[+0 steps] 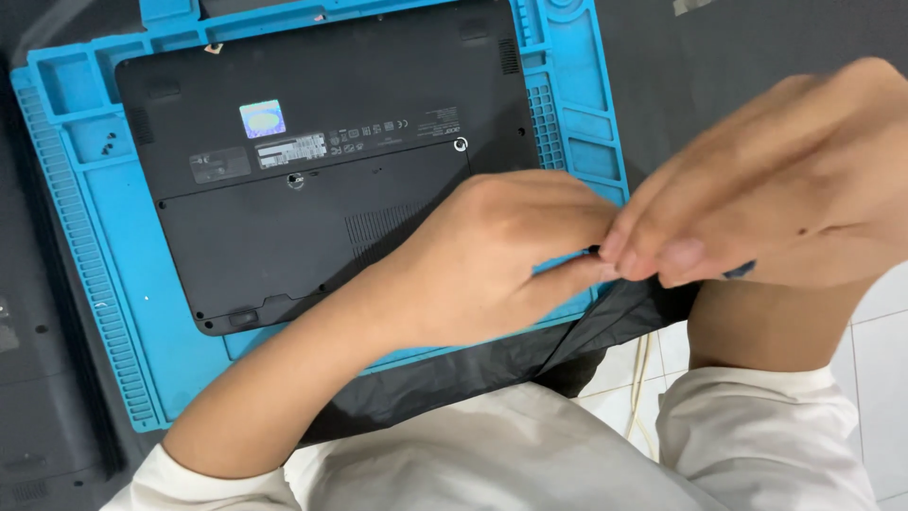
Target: The person uses a screwdriver to remove screws from the bottom panel of a black laptop placed on a blue plastic tray. They systematically unscrew fasteners around the perimeter and center of the panel, then use their fingers to pry and lift the panel off the laptop chassis.
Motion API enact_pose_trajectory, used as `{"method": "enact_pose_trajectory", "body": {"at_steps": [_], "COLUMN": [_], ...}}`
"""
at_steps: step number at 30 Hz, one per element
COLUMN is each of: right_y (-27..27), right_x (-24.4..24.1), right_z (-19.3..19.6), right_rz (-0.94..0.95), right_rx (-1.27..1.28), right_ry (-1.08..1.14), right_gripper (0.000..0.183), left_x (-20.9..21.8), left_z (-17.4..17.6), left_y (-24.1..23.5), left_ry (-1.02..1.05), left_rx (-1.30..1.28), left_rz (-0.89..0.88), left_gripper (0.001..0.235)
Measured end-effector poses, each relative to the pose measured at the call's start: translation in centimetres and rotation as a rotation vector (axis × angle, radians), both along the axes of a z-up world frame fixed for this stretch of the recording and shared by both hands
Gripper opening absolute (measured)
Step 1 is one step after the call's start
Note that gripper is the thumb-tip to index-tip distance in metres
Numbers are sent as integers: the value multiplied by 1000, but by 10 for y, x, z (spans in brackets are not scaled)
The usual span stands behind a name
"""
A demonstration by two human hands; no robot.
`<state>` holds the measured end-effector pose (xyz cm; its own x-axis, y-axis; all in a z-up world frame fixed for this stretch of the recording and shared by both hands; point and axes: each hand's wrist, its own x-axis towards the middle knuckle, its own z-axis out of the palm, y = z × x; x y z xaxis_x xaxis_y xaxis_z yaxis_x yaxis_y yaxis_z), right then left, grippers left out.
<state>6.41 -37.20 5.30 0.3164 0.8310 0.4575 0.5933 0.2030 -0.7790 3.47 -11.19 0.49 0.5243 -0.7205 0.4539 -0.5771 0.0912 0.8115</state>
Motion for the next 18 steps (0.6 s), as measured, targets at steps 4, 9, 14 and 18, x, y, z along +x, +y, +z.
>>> {"method": "enact_pose_trajectory", "body": {"at_steps": [4, 9, 14, 18], "right_y": [13, 26, 22, 13], "right_x": [-6, -1, 8, 6], "right_z": [-3, 14, 9, -3], "right_rz": [-6, 171, 234, 251], "right_rx": [143, 87, 39, 54], "right_ry": [-3, 41, 89, 133], "right_gripper": [13, 14, 13, 17], "left_x": [4, 2, 4, 3], "left_z": [-2, -3, -6, -12], "left_y": [-2, -3, -4, -6], "left_ry": [18, -20, 26, 15], "left_rx": [-26, -11, -77, -87], "left_rz": [-36, -63, -73, -34], "left_gripper": [11, 10, 12, 13]}}
